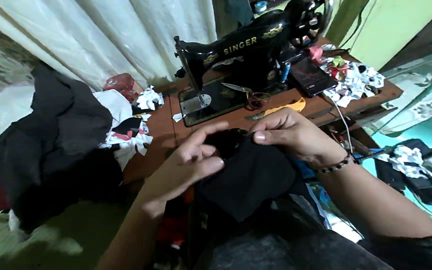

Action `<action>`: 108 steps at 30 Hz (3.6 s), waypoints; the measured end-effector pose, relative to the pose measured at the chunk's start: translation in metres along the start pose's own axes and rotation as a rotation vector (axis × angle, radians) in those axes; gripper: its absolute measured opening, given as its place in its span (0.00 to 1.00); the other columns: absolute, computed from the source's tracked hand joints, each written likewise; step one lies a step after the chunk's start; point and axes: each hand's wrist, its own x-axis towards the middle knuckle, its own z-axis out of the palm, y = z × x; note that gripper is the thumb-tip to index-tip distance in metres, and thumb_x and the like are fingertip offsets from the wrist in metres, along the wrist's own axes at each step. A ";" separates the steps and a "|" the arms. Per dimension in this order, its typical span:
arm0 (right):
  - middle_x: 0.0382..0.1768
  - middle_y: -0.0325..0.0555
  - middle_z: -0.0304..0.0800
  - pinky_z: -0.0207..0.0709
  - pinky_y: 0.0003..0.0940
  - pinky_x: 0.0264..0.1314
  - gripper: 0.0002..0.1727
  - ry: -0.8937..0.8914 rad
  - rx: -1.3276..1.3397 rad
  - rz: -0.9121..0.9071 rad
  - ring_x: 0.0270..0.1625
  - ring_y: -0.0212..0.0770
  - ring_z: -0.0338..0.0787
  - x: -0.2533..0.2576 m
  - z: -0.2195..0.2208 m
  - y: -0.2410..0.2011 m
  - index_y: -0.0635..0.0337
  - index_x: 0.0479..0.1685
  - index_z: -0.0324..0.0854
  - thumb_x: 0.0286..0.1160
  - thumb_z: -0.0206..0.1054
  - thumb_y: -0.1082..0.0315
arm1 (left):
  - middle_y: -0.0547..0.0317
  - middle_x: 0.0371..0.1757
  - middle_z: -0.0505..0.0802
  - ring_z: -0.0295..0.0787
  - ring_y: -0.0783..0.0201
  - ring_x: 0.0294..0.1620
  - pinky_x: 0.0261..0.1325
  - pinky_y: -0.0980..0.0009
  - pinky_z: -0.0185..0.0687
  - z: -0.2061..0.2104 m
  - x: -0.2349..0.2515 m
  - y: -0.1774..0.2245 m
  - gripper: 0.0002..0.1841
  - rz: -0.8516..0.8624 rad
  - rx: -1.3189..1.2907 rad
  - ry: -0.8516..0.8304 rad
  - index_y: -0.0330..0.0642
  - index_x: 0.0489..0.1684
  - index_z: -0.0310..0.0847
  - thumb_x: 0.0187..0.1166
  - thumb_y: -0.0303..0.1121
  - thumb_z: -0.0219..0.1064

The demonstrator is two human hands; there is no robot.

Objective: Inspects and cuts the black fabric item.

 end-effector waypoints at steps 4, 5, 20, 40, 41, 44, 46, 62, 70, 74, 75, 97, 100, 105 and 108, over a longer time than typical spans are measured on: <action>0.25 0.35 0.87 0.71 0.14 0.22 0.10 -0.135 -0.013 0.006 0.22 0.21 0.78 0.006 0.007 0.001 0.64 0.37 0.91 0.81 0.65 0.72 | 0.57 0.82 0.74 0.73 0.60 0.80 0.75 0.62 0.81 0.011 0.020 -0.010 0.42 0.265 0.363 0.075 0.50 0.81 0.73 0.66 0.58 0.79; 0.26 0.36 0.89 0.73 0.15 0.24 0.09 -0.152 -0.028 0.012 0.25 0.21 0.80 0.005 0.008 0.000 0.64 0.38 0.92 0.81 0.65 0.73 | 0.56 0.80 0.77 0.74 0.59 0.80 0.75 0.62 0.81 0.011 0.024 -0.014 0.30 0.306 0.327 0.079 0.46 0.65 0.83 0.67 0.52 0.80; 0.30 0.38 0.93 0.81 0.18 0.28 0.04 -0.013 -0.106 0.222 0.29 0.26 0.87 -0.055 -0.049 0.009 0.57 0.35 0.94 0.65 0.75 0.72 | 0.68 0.40 0.93 0.90 0.74 0.40 0.43 0.77 0.89 0.003 0.021 -0.037 0.07 0.072 -0.050 0.138 0.53 0.38 0.88 0.74 0.42 0.76; 0.36 0.32 0.91 0.85 0.24 0.46 0.08 -0.140 -0.097 -0.201 0.43 0.27 0.89 -0.062 -0.001 -0.002 0.53 0.36 0.89 0.78 0.70 0.60 | 0.64 0.42 0.83 0.81 0.75 0.46 0.50 0.81 0.81 0.017 0.011 -0.043 0.04 0.512 0.544 0.371 0.45 0.32 0.82 0.75 0.24 0.67; 0.38 0.35 0.90 0.83 0.23 0.49 0.09 -0.231 -0.071 -0.219 0.45 0.26 0.88 -0.062 0.017 -0.001 0.57 0.40 0.90 0.80 0.68 0.63 | 0.66 0.45 0.83 0.82 0.73 0.50 0.54 0.78 0.83 0.018 0.011 -0.050 0.05 0.528 0.464 0.408 0.48 0.32 0.79 0.77 0.26 0.65; 0.46 0.48 0.92 0.83 0.27 0.58 0.14 -0.364 -0.091 -0.258 0.53 0.34 0.89 -0.054 0.066 0.016 0.64 0.54 0.91 0.82 0.67 0.64 | 0.70 0.49 0.86 0.86 0.70 0.55 0.62 0.69 0.87 0.024 0.017 -0.070 0.09 0.526 0.098 0.441 0.56 0.35 0.80 0.88 0.36 0.59; 0.59 0.51 0.92 0.81 0.33 0.72 0.21 -0.451 -0.201 -0.248 0.65 0.40 0.89 -0.050 0.077 0.026 0.64 0.65 0.87 0.83 0.68 0.59 | 0.71 0.49 0.87 0.87 0.68 0.56 0.63 0.67 0.86 0.021 0.022 -0.088 0.12 0.559 -0.139 0.393 0.59 0.36 0.83 0.88 0.48 0.58; 0.39 0.36 0.91 0.86 0.26 0.55 0.05 0.197 -0.577 -0.155 0.49 0.29 0.89 -0.026 0.039 0.068 0.57 0.34 0.90 0.70 0.76 0.66 | 0.63 0.46 0.87 0.88 0.62 0.54 0.59 0.65 0.86 0.023 0.019 -0.093 0.08 0.604 -0.480 0.379 0.53 0.34 0.80 0.86 0.36 0.61; 0.33 0.30 0.84 0.79 0.16 0.36 0.02 0.221 -0.123 -0.046 0.34 0.22 0.83 -0.036 0.027 0.058 0.50 0.43 0.78 0.80 0.66 0.64 | 0.71 0.46 0.86 0.86 0.70 0.53 0.60 0.69 0.87 0.025 0.004 -0.068 0.08 0.590 -0.025 0.526 0.57 0.36 0.82 0.79 0.27 0.67; 0.30 0.28 0.81 0.75 0.14 0.31 0.02 0.230 -0.062 -0.063 0.29 0.20 0.79 -0.036 0.021 0.053 0.47 0.43 0.78 0.82 0.65 0.62 | 0.65 0.46 0.86 0.88 0.64 0.52 0.60 0.60 0.91 0.025 0.002 -0.066 0.10 0.622 0.081 0.496 0.52 0.34 0.80 0.78 0.21 0.65; 0.30 0.28 0.81 0.75 0.14 0.31 0.03 0.232 -0.051 -0.064 0.29 0.20 0.79 -0.036 0.020 0.052 0.47 0.43 0.78 0.82 0.66 0.62 | 0.66 0.46 0.86 0.88 0.64 0.53 0.60 0.61 0.90 0.025 0.002 -0.066 0.10 0.630 0.095 0.489 0.52 0.34 0.80 0.78 0.21 0.65; 0.32 0.31 0.93 0.85 0.18 0.37 0.09 0.200 0.289 0.203 0.34 0.20 0.89 -0.043 0.023 0.051 0.45 0.43 0.94 0.80 0.70 0.55 | 0.65 0.48 0.96 0.92 0.74 0.49 0.58 0.71 0.90 0.077 0.000 -0.087 0.11 0.183 -0.494 0.448 0.45 0.54 0.92 0.84 0.37 0.66; 0.30 0.31 0.93 0.85 0.18 0.35 0.09 0.235 0.340 0.225 0.32 0.20 0.89 -0.045 0.024 0.055 0.45 0.43 0.93 0.80 0.70 0.56 | 0.66 0.53 0.96 0.92 0.75 0.52 0.60 0.72 0.89 0.082 0.001 -0.093 0.11 0.277 -0.505 0.402 0.46 0.55 0.92 0.81 0.37 0.70; 0.29 0.32 0.92 0.84 0.17 0.35 0.09 0.255 0.340 0.203 0.31 0.20 0.88 -0.045 0.026 0.058 0.46 0.42 0.93 0.80 0.70 0.55 | 0.64 0.50 0.96 0.91 0.72 0.51 0.59 0.70 0.89 0.087 0.007 -0.094 0.06 0.344 -0.331 0.514 0.43 0.46 0.93 0.78 0.28 0.71; 0.28 0.31 0.91 0.83 0.16 0.34 0.09 0.268 0.275 0.141 0.30 0.20 0.87 -0.046 0.022 0.053 0.48 0.40 0.93 0.79 0.71 0.55 | 0.68 0.48 0.94 0.91 0.75 0.47 0.55 0.73 0.90 0.078 0.006 -0.087 0.09 0.344 -0.312 0.510 0.45 0.52 0.89 0.86 0.32 0.63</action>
